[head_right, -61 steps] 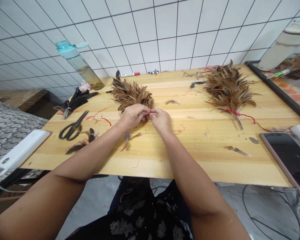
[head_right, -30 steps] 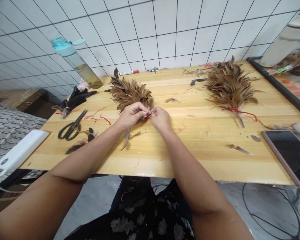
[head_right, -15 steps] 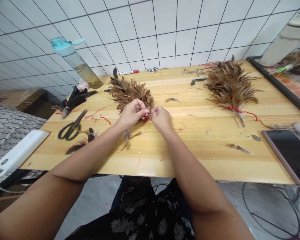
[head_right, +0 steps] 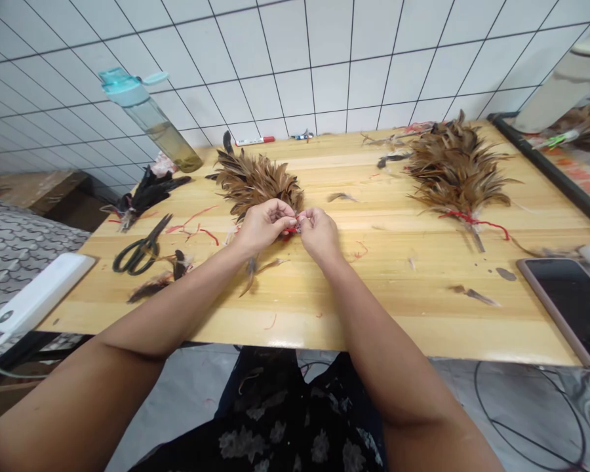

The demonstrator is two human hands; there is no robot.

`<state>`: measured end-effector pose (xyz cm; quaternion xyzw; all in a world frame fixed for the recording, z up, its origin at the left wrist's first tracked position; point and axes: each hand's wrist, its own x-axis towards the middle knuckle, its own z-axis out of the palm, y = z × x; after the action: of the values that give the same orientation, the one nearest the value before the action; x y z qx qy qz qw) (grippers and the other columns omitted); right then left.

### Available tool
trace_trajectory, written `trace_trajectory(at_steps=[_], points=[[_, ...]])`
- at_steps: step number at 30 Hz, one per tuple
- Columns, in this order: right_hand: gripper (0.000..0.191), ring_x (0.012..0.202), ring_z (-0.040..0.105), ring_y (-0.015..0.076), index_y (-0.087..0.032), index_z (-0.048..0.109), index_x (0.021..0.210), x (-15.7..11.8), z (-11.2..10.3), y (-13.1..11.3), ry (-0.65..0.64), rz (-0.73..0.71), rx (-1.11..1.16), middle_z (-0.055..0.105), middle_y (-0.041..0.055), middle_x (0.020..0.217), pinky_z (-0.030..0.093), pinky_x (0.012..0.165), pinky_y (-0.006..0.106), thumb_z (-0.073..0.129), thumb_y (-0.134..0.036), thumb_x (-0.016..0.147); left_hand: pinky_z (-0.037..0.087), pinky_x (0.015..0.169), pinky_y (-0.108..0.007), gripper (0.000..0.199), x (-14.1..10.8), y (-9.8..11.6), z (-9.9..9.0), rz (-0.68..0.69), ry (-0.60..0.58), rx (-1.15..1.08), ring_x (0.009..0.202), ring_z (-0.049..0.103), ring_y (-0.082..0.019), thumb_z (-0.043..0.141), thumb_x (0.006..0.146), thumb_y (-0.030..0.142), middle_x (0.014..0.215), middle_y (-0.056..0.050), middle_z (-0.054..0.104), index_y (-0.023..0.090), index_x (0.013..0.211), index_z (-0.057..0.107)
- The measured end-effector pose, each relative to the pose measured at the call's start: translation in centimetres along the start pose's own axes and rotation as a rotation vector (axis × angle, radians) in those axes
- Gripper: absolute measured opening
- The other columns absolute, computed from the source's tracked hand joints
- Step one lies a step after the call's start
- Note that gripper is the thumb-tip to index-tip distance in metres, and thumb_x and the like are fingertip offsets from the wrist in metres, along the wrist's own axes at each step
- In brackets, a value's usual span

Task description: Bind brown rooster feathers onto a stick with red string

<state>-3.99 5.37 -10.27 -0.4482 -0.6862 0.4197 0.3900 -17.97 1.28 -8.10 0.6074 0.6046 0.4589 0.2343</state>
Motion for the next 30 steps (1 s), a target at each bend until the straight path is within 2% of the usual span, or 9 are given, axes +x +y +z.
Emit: trace_trajectory(at_steps=[5, 8, 13, 16, 18, 22, 27, 30], points=[[0.014, 0.073, 0.061, 0.0174, -0.020, 0.059, 0.085, -0.4, -0.2, -0.5, 0.002, -0.051, -0.076, 0.066, 0.0021, 0.075, 0.047, 0.073, 0.030, 0.048, -0.028, 0.084, 0.048, 0.063, -0.021, 0.013, 0.0, 0.1, -0.2, 0.015, -0.033, 0.034, 0.067, 0.061, -0.011, 0.066, 0.072, 0.022, 0.074, -0.001, 0.068, 0.015, 0.083, 0.066], [0.014, 0.075, 0.061, 0.0181, -0.020, 0.059, 0.086, -0.4, -0.3, -0.7, 0.004, -0.046, -0.102, 0.067, 0.0032, 0.077, 0.047, 0.075, 0.031, 0.048, -0.028, 0.084, 0.049, 0.063, -0.021, 0.013, 0.1, 0.1, -0.1, -0.015, -0.019, -0.050, 0.067, 0.061, -0.010, 0.066, 0.072, 0.020, 0.075, -0.001, 0.067, 0.015, 0.083, 0.066], [0.014, 0.075, 0.061, 0.0183, -0.019, 0.059, 0.085, -0.2, -0.4, -0.6, -0.005, 0.009, -0.119, 0.068, 0.0040, 0.080, 0.046, 0.075, 0.032, 0.047, -0.026, 0.084, 0.044, 0.050, -0.017, 0.016, 0.0, 0.8, -0.1, -0.135, -0.002, -0.295, 0.059, 0.057, -0.007, 0.062, 0.074, 0.014, 0.072, 0.000, 0.063, 0.014, 0.089, 0.060], [0.015, 0.074, 0.060, 0.0182, -0.018, 0.059, 0.085, -0.2, -0.5, -0.7, -0.008, 0.019, -0.153, 0.067, 0.0039, 0.079, 0.046, 0.075, 0.032, 0.046, -0.026, 0.084, 0.041, 0.045, -0.015, 0.027, -0.1, 1.3, -0.3, -0.188, 0.005, -0.329, 0.055, 0.056, -0.007, 0.064, 0.072, 0.012, 0.070, 0.002, 0.063, 0.015, 0.098, 0.057], [0.016, 0.075, 0.060, 0.0182, -0.018, 0.059, 0.085, -0.2, -0.6, -0.8, -0.010, 0.023, -0.171, 0.067, 0.0037, 0.078, 0.045, 0.075, 0.032, 0.046, -0.027, 0.084, 0.040, 0.044, -0.015, 0.021, -0.1, 1.4, -0.3, -0.203, 0.000, -0.316, 0.054, 0.056, -0.007, 0.063, 0.072, 0.012, 0.067, 0.001, 0.063, 0.015, 0.092, 0.058], [0.018, 0.076, 0.059, 0.0187, -0.018, 0.061, 0.086, -0.2, -0.7, -1.0, -0.006, 0.036, -0.214, 0.067, 0.0046, 0.080, 0.045, 0.075, 0.032, 0.045, -0.026, 0.085, 0.042, 0.050, -0.015, 0.005, -0.2, 1.1, -0.4, -0.168, -0.019, -0.326, 0.057, 0.055, -0.007, 0.063, 0.074, 0.015, 0.066, 0.001, 0.061, 0.014, 0.078, 0.060], [0.021, 0.082, 0.061, 0.0211, -0.016, 0.063, 0.092, -0.1, -0.7, -1.5, -0.011, 0.054, -0.340, 0.068, 0.0086, 0.085, 0.044, 0.079, 0.033, 0.044, -0.024, 0.087, 0.047, 0.064, -0.019, 0.008, -0.3, 0.7, -0.3, -0.047, -0.071, -0.383, 0.071, 0.059, -0.009, 0.066, 0.072, 0.017, 0.083, -0.002, 0.066, 0.014, 0.076, 0.060], [0.023, 0.085, 0.062, 0.0223, -0.015, 0.064, 0.094, -0.2, -0.7, -1.7, -0.026, 0.053, -0.382, 0.069, 0.0104, 0.087, 0.044, 0.080, 0.033, 0.043, -0.024, 0.088, 0.046, 0.062, -0.019, 0.011, -0.4, 0.6, -0.3, -0.032, -0.126, -0.446, 0.070, 0.058, -0.009, 0.066, 0.073, 0.020, 0.082, -0.002, 0.065, 0.014, 0.077, 0.057]])
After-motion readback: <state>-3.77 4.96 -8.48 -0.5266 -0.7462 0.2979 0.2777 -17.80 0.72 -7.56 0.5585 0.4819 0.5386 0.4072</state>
